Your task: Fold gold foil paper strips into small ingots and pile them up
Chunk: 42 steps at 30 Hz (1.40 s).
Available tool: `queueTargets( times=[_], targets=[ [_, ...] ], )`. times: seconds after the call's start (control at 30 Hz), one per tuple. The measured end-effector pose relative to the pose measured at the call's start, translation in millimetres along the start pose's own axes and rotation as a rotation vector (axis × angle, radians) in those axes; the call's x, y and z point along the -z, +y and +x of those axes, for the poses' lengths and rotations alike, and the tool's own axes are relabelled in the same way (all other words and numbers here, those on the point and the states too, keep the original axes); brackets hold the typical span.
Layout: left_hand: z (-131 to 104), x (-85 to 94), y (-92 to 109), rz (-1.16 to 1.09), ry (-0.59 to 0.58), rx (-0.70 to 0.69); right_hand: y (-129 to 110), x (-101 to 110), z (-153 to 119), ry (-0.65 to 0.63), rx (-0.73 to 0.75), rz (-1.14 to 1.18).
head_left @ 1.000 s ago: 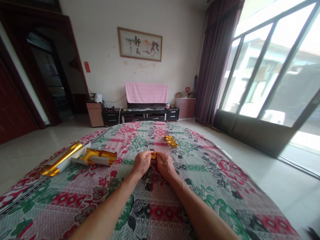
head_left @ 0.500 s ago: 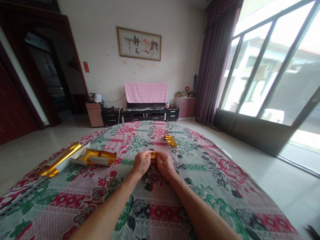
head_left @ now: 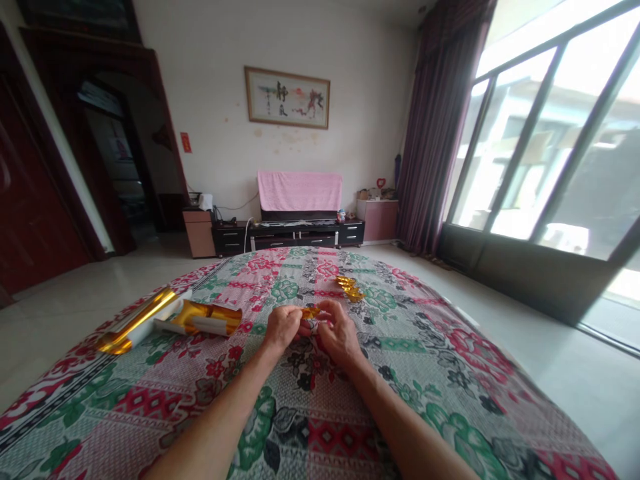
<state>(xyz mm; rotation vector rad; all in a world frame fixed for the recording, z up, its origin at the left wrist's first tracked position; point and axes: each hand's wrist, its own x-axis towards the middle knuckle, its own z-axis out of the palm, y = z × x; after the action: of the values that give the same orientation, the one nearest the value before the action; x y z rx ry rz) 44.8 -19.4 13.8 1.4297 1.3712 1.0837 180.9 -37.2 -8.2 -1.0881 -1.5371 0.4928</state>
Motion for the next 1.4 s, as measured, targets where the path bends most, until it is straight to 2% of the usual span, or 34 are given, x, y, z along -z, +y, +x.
queueTargets(
  times=[0.1,0.2,0.4,0.53,0.7,0.83,0.93,1.07,1.2,1.3,1.4],
  targets=[
    [1.5,1.4,-2.2,0.077,0.018,-0.021,2.0,-1.9,-1.2,0.038,0.155,-0.048],
    [1.7,2.1,-3.8,0.145,0.033,-0.046,0.2,-1.8,-1.6,0.059,0.250,-0.126],
    [1.6,2.2,-3.3,0.181,0.019,-0.081,-1.7,-1.1,-0.9,0.048,0.251,-0.217],
    [1.5,1.4,-1.8,0.182,0.037,-0.111,-5.0,0.1,-2.9,-0.006,0.200,-0.282],
    [0.4,-0.4,-5.3,0.309,0.126,-0.343,-5.6,0.2,-3.7,0.004,0.047,-0.194],
    [0.5,-2.3,-8.3,0.416,0.180,-0.541,-3.0,-1.9,-1.7,0.012,0.089,-0.283],
    [-1.2,-3.6,-5.7,0.424,0.200,-0.593,-3.4,-2.9,-0.9,0.067,0.115,-0.364],
    [-6.1,-6.4,0.7,0.265,0.166,-0.541,-3.2,-2.4,-0.1,0.084,0.005,-0.269],
    [-6.5,-10.7,0.8,0.085,0.086,-0.372,-1.0,-0.2,3.0,0.083,-0.157,0.005],
    [-3.8,-13.2,-1.6,0.078,0.042,-0.289,-1.2,0.5,4.9,0.044,-0.194,0.228],
    [-2.8,-13.7,-1.1,0.078,0.026,-0.258,-3.8,0.2,4.8,-0.010,-0.190,0.335]
  ],
)
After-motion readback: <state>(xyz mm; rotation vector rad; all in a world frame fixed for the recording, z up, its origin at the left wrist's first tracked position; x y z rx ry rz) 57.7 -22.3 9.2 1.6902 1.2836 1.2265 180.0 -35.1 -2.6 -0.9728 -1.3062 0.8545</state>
